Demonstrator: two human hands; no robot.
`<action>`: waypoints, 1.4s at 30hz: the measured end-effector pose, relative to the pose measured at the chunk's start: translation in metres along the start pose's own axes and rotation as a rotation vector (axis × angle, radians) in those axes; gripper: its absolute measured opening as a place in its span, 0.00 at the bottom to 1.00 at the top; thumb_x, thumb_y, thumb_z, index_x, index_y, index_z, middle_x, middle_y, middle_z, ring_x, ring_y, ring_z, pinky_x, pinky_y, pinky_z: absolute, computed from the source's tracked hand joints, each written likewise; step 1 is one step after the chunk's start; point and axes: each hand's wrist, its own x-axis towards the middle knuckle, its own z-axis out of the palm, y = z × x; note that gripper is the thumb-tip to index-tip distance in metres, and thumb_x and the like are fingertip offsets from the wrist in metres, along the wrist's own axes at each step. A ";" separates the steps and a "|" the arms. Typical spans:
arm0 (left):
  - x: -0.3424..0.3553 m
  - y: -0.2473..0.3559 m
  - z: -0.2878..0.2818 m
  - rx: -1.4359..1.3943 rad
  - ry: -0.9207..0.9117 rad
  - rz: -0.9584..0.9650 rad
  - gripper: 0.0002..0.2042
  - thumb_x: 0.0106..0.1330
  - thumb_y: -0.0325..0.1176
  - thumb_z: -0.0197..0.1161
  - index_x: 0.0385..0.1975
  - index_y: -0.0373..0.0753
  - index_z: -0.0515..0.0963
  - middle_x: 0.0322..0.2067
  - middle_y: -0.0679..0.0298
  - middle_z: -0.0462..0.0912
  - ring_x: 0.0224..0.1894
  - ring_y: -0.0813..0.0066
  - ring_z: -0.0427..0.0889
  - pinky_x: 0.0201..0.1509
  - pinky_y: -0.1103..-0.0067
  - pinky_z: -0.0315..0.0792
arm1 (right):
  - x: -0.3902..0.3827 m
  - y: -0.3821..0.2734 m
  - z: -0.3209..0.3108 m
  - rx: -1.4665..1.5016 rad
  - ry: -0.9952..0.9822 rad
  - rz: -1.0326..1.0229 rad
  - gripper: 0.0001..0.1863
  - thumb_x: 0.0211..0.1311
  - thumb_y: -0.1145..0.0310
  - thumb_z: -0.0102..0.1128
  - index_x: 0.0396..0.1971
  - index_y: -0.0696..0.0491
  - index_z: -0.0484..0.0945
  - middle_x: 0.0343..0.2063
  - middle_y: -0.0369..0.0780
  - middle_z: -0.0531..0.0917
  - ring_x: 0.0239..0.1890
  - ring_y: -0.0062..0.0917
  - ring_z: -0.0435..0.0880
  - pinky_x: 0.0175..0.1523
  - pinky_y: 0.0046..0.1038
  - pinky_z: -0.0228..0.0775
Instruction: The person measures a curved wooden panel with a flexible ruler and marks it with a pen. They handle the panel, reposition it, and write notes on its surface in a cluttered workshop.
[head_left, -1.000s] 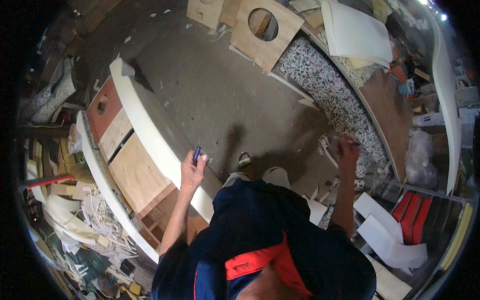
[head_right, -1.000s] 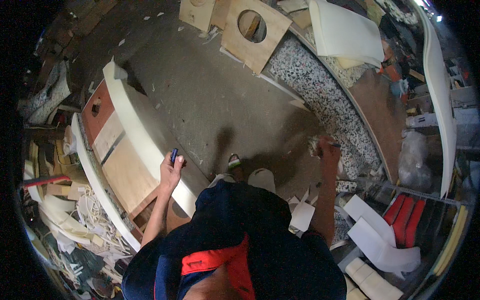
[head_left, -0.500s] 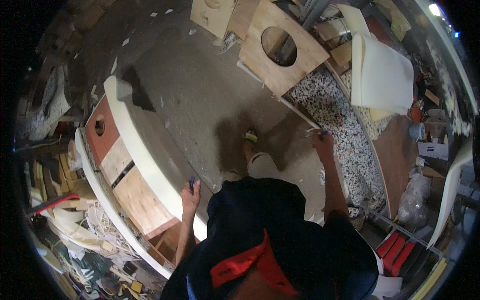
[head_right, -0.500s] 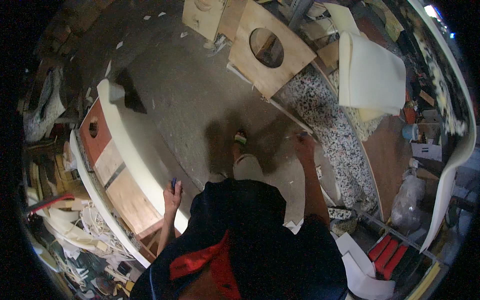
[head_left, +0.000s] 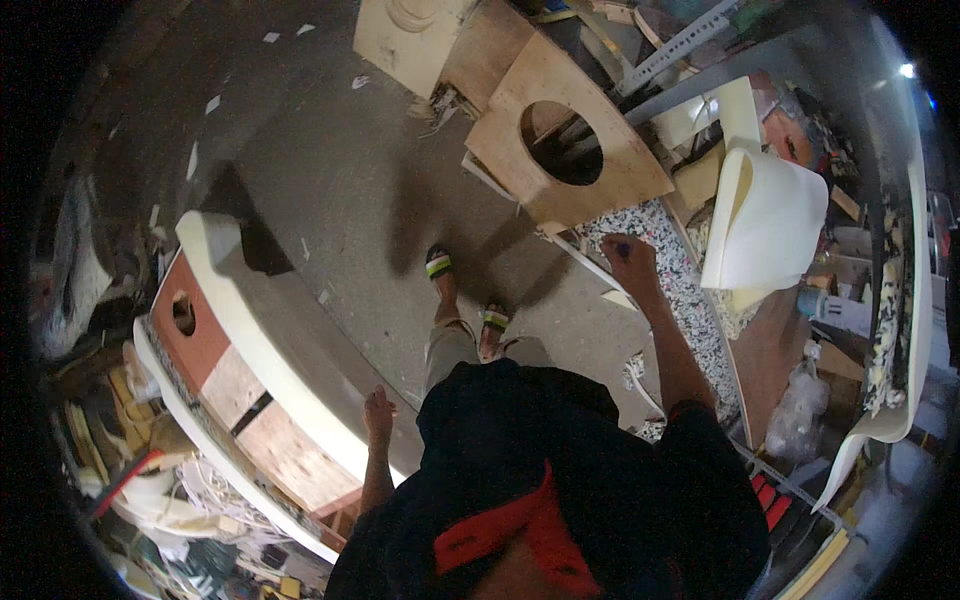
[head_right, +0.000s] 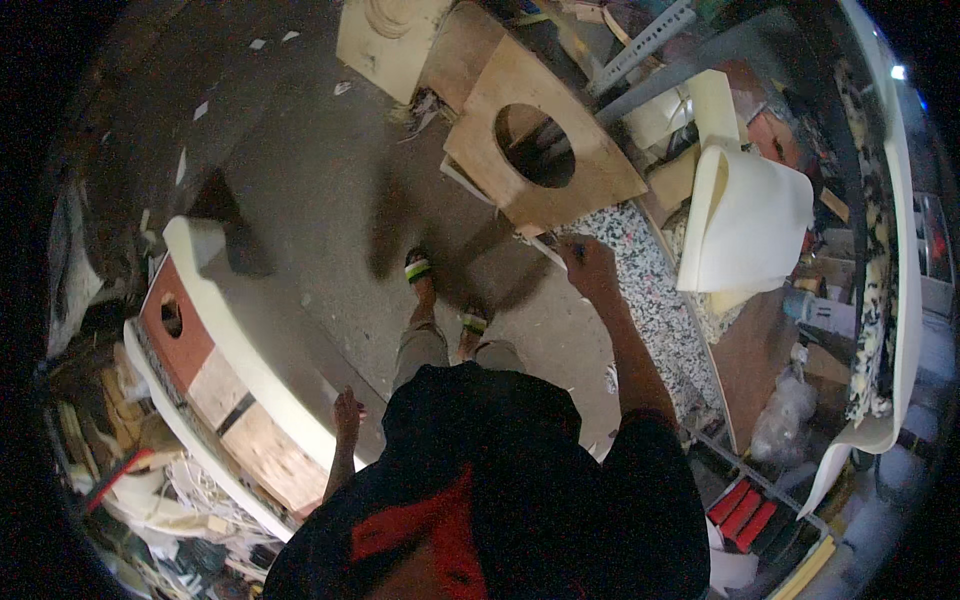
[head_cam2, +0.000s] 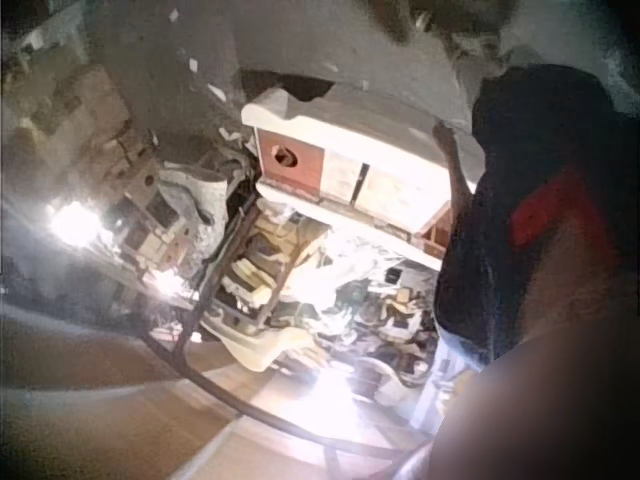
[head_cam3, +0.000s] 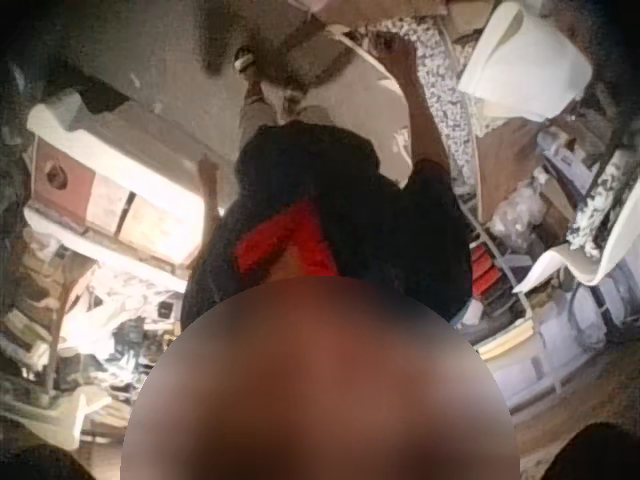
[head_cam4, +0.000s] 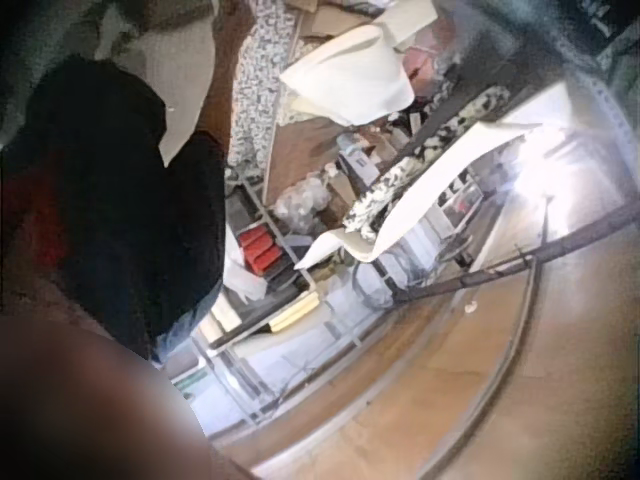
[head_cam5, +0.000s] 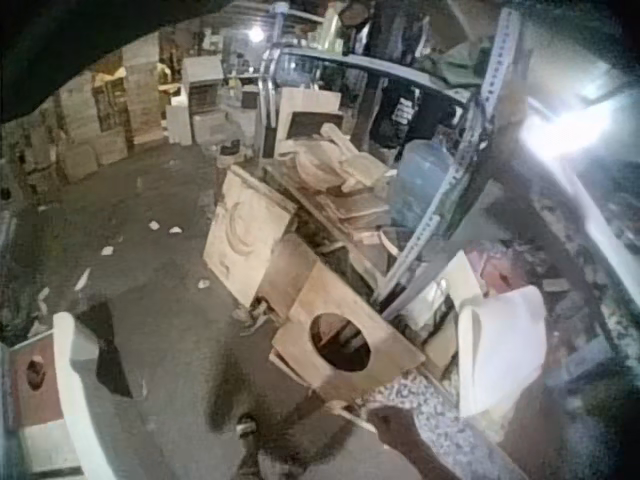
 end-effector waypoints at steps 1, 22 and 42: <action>0.022 0.011 -0.004 0.053 -0.035 -0.009 0.23 0.75 0.49 0.48 0.34 0.32 0.75 0.21 0.57 0.80 0.24 0.69 0.81 0.29 0.74 0.75 | 0.002 -0.001 -0.001 0.055 -0.109 0.169 0.12 0.60 0.65 0.64 0.36 0.58 0.85 0.22 0.46 0.84 0.22 0.28 0.83 0.31 0.30 0.74; 0.181 0.281 0.051 -0.125 -0.198 0.135 0.20 0.73 0.50 0.53 0.28 0.39 0.72 0.19 0.68 0.73 0.21 0.80 0.71 0.25 0.80 0.67 | 0.021 0.065 0.014 0.223 0.067 0.329 0.10 0.60 0.69 0.64 0.38 0.58 0.83 0.31 0.50 0.85 0.28 0.37 0.86 0.36 0.33 0.77; 0.225 0.528 0.251 0.356 -0.691 0.985 0.19 0.61 0.39 0.70 0.43 0.32 0.73 0.36 0.54 0.79 0.34 0.60 0.79 0.39 0.66 0.75 | -0.001 0.036 0.056 0.211 0.265 0.836 0.11 0.60 0.62 0.63 0.37 0.54 0.83 0.32 0.46 0.86 0.33 0.41 0.86 0.38 0.36 0.79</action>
